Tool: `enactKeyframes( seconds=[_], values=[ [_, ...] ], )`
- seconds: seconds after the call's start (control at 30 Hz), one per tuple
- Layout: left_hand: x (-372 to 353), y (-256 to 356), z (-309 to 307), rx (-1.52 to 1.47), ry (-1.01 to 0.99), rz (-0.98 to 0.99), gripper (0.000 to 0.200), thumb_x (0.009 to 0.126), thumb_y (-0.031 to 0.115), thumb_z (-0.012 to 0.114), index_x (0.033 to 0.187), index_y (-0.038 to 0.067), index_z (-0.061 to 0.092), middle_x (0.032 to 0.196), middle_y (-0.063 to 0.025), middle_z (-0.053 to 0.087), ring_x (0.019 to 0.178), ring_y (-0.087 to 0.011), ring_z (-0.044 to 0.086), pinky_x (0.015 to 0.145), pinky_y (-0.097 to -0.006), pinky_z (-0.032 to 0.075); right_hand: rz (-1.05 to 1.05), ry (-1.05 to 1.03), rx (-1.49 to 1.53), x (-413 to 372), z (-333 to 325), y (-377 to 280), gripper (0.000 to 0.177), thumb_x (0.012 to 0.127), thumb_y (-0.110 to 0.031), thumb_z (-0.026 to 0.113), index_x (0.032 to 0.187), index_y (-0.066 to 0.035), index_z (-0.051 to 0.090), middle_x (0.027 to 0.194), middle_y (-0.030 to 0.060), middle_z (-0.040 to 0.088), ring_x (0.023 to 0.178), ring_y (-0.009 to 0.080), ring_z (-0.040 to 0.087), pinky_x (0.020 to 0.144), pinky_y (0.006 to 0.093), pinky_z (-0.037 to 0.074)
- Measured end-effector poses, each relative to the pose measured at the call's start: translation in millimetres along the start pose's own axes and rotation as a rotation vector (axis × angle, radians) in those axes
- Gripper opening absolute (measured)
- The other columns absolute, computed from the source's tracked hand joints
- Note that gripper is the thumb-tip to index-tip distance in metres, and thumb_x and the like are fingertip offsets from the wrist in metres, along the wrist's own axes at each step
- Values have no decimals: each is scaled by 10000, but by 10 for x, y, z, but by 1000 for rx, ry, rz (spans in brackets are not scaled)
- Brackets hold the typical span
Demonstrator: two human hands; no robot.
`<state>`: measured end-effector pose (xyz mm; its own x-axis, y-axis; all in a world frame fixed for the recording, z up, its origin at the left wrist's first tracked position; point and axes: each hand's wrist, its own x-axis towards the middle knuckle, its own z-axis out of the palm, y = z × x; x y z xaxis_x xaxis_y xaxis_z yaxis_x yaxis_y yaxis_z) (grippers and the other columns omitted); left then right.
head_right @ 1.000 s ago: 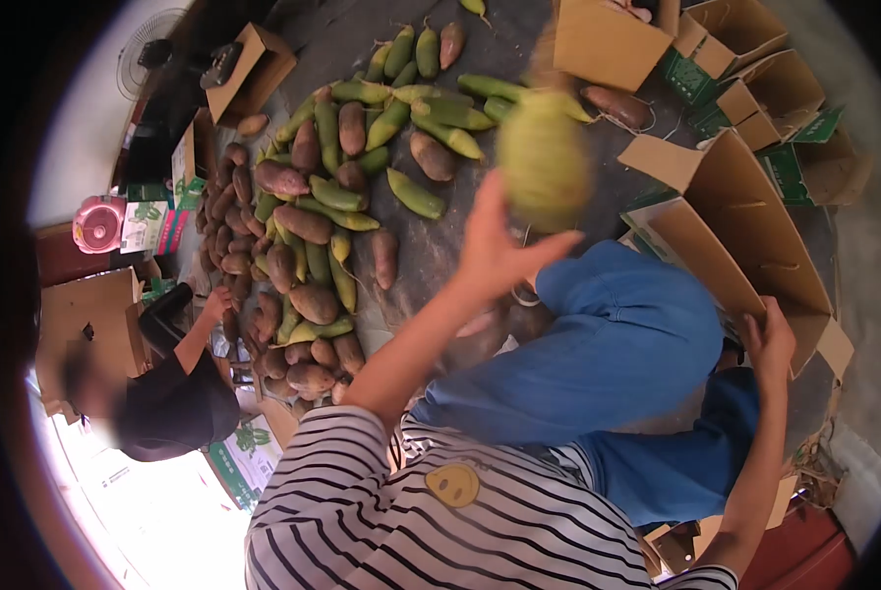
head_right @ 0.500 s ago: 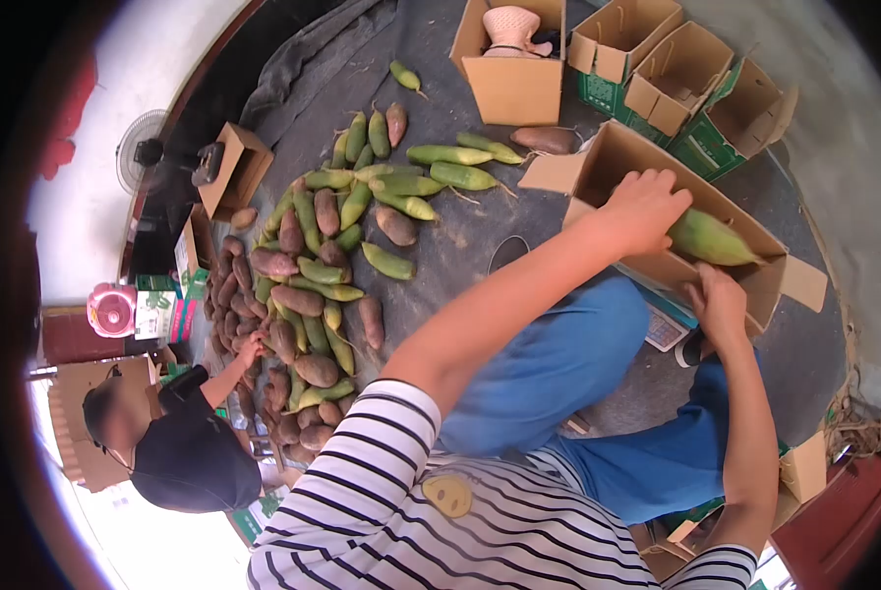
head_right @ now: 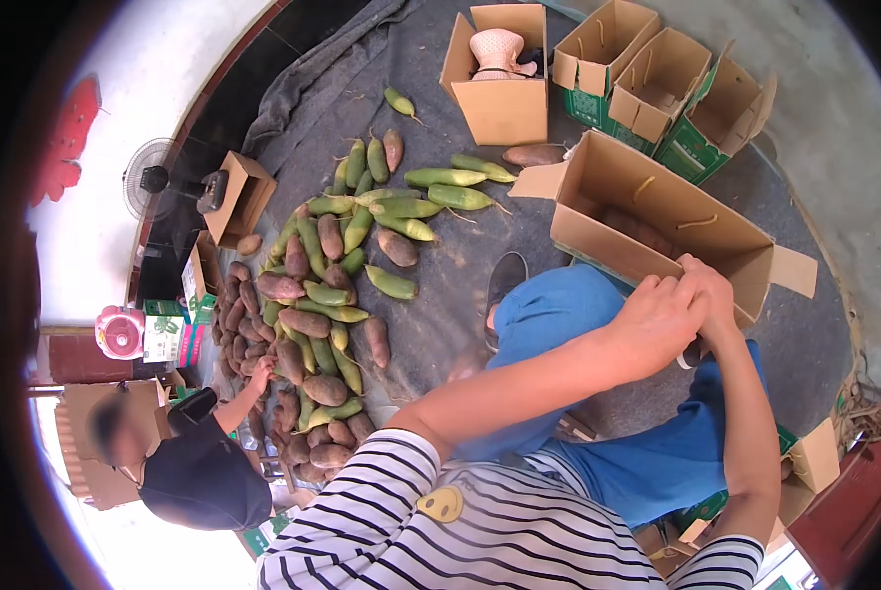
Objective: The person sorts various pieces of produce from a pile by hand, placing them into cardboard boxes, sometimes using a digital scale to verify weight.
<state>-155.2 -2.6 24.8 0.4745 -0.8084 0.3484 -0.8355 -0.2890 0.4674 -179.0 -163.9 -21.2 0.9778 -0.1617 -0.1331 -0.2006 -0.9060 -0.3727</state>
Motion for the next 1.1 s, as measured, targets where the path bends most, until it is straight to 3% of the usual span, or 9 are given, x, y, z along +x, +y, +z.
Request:
enactKeyframes(
  seconds=[0.27, 0.47, 0.73, 1.1],
  values=[
    [-34, -12, -79, 96, -60, -10, 309, 719, 119, 638, 993, -8, 576, 1028, -178, 552, 814, -264, 584, 706, -369, 448, -104, 58, -6, -20, -9, 39, 175, 816, -212, 518, 923, -75, 536, 918, 134, 615, 947, 334, 593, 771, 423, 475],
    [-47, -40, -118, 94, -70, -24, 304, 721, 108, 635, 991, -11, 561, 1017, -185, 553, 822, -267, 593, 694, -371, 454, -60, 82, 65, -61, -88, -41, 183, 802, -196, 550, 940, -77, 563, 873, 129, 625, 884, 342, 609, 745, 421, 478],
    [-43, -29, -115, 107, -116, -35, 337, 702, 83, 653, 1008, -12, 547, 997, -173, 550, 837, -269, 593, 704, -378, 452, -43, 83, 95, -13, -22, 83, 122, 771, -176, 564, 814, -66, 539, 805, 135, 607, 812, 337, 610, 693, 406, 466],
    [-66, -65, -101, 33, -43, -41, 316, 718, 112, 656, 995, -3, 557, 972, -143, 542, 828, -264, 580, 702, -380, 438, -55, 72, 119, -52, -38, 157, 97, 766, -148, 585, 822, -71, 569, 795, 130, 624, 778, 328, 620, 677, 378, 477]
  ],
)
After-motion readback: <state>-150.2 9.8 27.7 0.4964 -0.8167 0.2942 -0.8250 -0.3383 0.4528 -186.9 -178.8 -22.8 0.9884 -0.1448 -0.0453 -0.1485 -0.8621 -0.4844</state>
